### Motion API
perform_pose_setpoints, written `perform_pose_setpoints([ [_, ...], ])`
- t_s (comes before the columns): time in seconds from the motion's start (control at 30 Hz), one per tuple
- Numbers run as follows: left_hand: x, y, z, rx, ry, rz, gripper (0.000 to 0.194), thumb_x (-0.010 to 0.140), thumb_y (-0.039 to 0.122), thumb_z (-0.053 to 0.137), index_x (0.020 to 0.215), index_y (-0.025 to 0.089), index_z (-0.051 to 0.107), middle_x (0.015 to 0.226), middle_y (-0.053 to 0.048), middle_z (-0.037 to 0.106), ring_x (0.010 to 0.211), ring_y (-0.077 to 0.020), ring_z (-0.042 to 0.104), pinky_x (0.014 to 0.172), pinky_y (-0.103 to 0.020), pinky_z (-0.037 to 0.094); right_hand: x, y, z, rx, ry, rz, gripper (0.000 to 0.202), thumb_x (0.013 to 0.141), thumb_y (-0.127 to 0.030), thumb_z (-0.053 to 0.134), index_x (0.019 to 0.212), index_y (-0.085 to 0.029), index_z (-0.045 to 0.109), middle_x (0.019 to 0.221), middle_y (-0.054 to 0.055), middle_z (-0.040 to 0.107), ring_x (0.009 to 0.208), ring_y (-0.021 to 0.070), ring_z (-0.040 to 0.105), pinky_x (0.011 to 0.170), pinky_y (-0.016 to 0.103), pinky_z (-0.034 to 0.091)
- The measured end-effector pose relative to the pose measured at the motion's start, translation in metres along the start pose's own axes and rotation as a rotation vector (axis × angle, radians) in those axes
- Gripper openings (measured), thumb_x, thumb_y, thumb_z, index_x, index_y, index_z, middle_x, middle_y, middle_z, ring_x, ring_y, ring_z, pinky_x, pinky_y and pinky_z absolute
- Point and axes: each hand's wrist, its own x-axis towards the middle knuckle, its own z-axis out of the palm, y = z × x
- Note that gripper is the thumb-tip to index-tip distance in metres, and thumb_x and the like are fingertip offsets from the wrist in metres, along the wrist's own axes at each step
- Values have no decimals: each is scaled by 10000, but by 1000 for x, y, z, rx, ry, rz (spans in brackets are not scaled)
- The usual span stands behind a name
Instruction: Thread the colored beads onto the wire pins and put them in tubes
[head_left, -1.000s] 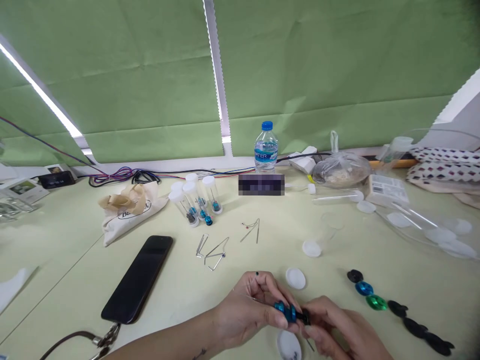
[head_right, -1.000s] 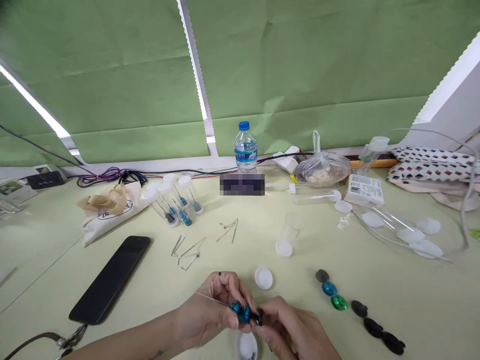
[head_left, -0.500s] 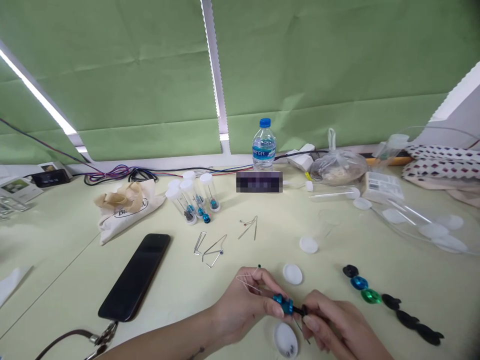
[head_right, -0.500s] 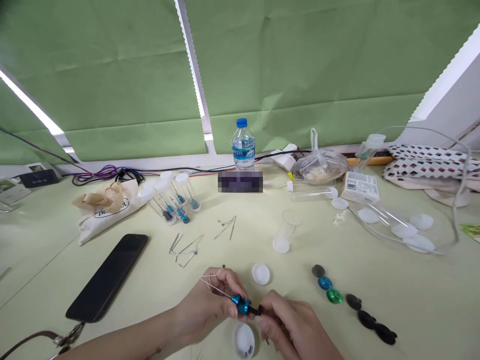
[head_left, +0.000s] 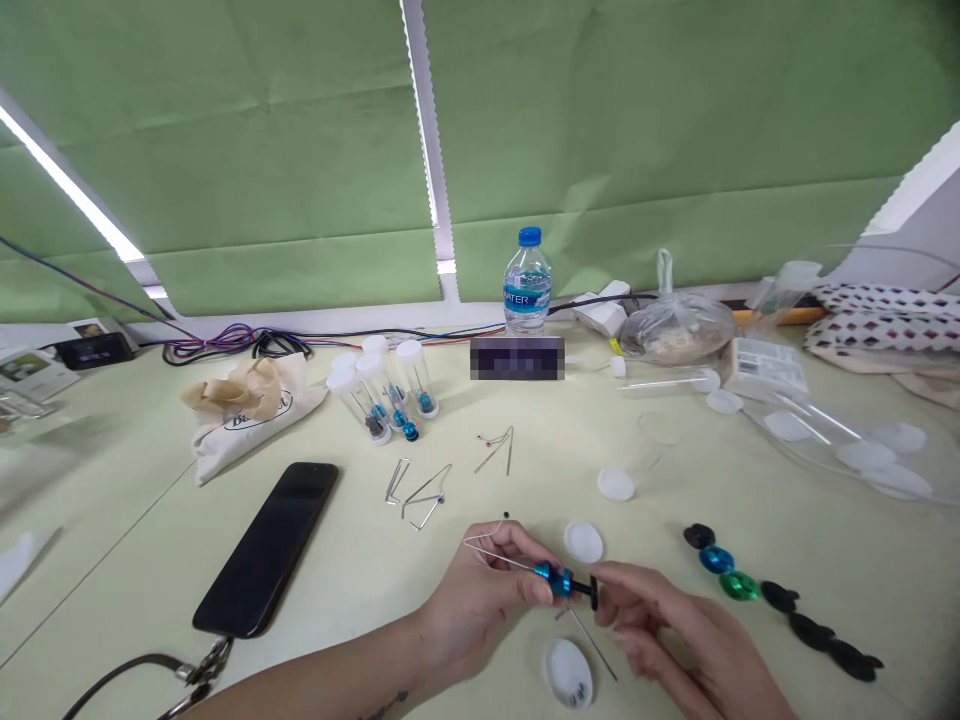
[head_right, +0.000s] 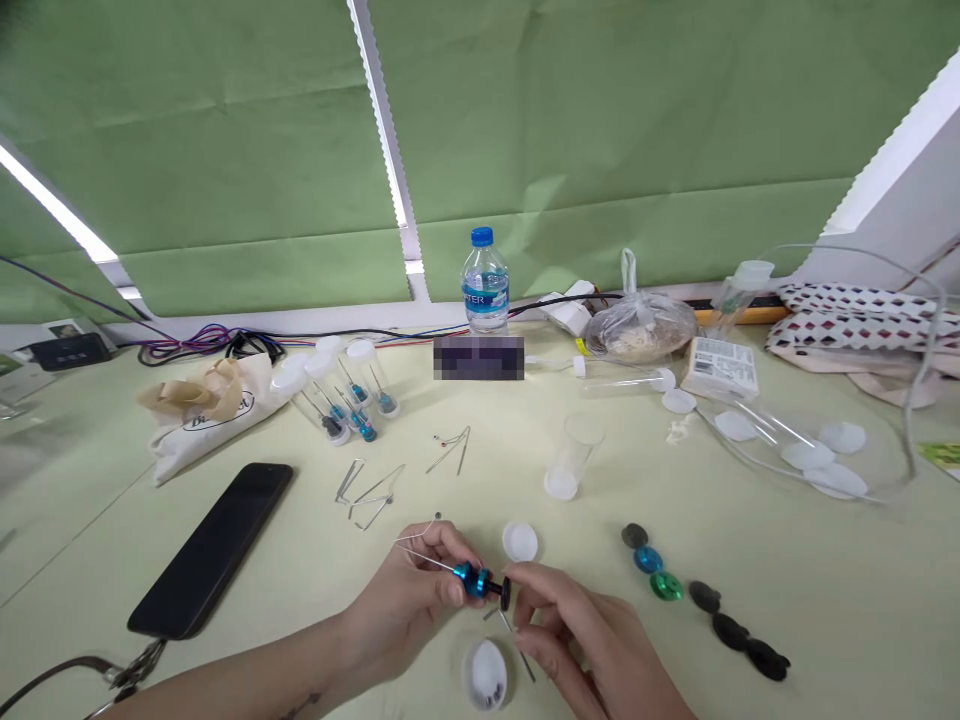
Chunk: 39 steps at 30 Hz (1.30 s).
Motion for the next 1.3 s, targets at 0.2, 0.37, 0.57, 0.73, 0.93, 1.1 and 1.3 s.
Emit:
perform_pose_setpoints([
  [0.2,-1,0,1,-18,-5,6,216,543,59,831,690,108,680,693,-57,727,619,-161,671,676,-292,499,-1,3,3,13,-15,17,348,947,-184,446,1275,-295,414,826,4,676,605,130,644,561,210,530],
  [0.37,0,-1,1,-23,7,9,228,535,68,835,687,106,668,683,-63,727,621,-168,677,679,-291,500,-1,5,4,40,-3,27,330,953,-221,445,1278,-281,438,808,10,673,583,130,637,558,217,529],
  [0.57,0,0,1,-8,17,16,243,536,77,833,709,113,666,700,-68,732,666,-182,683,701,-295,492,3,-8,2,114,38,60,360,983,-336,393,1342,-318,411,794,-2,657,577,124,609,520,201,503],
  [0.73,0,0,1,3,35,15,246,522,72,837,688,114,661,687,-62,729,631,-161,669,670,-273,487,2,-10,2,150,20,67,368,988,-424,345,1309,-289,463,784,15,646,563,132,585,504,216,492],
  [0.93,1,-2,1,-6,19,30,249,531,74,839,699,113,660,688,-62,730,653,-169,682,669,-268,496,1,-5,5,211,47,75,429,981,-483,326,1349,-284,416,755,10,634,520,128,564,485,221,475],
  [1.1,1,-1,1,-7,33,17,271,516,84,853,690,113,648,675,-56,723,620,-164,679,662,-271,501,1,-5,3,193,-8,108,482,966,-531,312,1314,-237,471,769,36,648,536,141,576,493,234,481],
  [1.3,3,-4,-4,5,13,29,260,538,68,838,709,121,649,696,-54,723,641,-163,673,675,-272,490,0,-4,5,209,25,123,539,960,-557,290,1358,-218,426,744,38,649,515,146,574,501,248,485],
])
